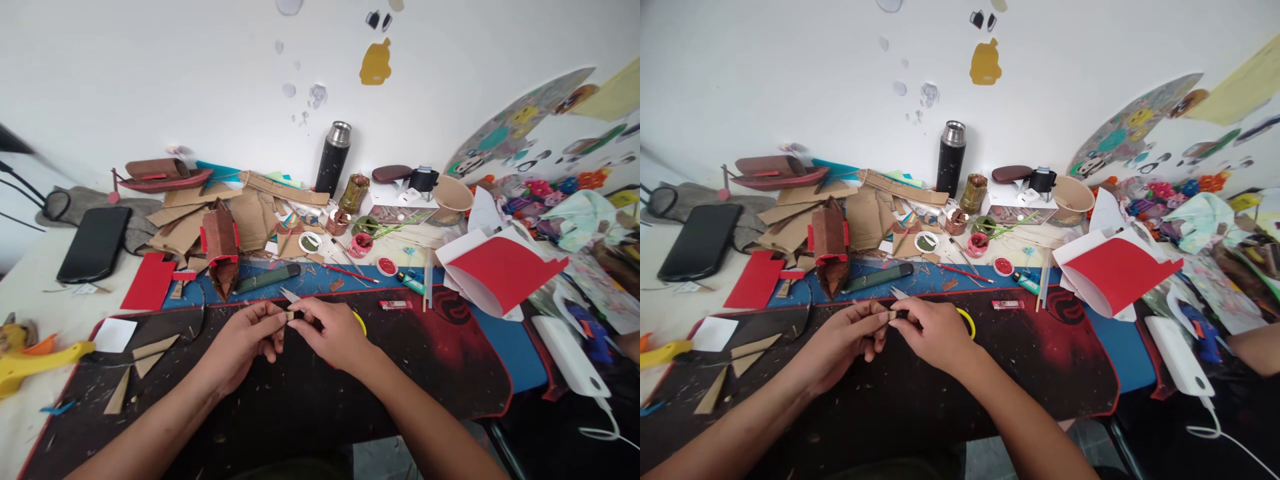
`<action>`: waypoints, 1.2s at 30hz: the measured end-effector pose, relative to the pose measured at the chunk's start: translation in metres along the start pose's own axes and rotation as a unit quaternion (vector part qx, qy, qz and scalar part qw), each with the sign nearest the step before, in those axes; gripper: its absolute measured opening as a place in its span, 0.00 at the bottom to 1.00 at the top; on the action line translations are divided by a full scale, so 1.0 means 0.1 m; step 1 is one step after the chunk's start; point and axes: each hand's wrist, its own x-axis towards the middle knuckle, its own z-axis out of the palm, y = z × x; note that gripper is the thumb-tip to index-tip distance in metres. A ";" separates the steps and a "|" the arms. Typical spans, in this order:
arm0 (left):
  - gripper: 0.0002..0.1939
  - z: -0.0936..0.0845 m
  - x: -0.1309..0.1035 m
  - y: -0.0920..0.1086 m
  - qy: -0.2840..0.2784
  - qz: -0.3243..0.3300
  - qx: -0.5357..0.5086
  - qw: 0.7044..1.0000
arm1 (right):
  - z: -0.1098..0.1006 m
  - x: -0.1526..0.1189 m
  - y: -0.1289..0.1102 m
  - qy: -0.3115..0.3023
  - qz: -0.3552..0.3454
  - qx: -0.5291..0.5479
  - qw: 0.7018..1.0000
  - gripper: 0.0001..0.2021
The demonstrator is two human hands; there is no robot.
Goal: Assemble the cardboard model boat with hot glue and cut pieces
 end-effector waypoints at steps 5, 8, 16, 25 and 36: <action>0.27 0.02 -0.02 0.00 0.004 0.003 0.005 1.000 | 0.02 -0.01 0.01 0.017 -0.012 -0.019 1.000 0.07; 0.28 0.04 -0.02 0.00 0.009 0.008 0.008 1.000 | 0.03 -0.01 0.02 0.013 -0.006 -0.030 0.999 0.08; 0.26 0.03 0.00 -0.03 0.025 0.013 0.016 0.999 | 0.04 -0.02 0.01 -0.003 -0.020 -0.051 0.999 0.10; 0.24 -0.10 -0.02 -0.08 0.046 0.061 0.104 0.992 | -0.08 -0.15 0.02 -0.094 0.011 -0.171 0.981 0.13; 0.28 0.00 -0.05 -0.08 0.039 0.039 0.042 0.998 | -0.36 -0.04 0.28 -0.095 0.062 -0.316 0.942 0.09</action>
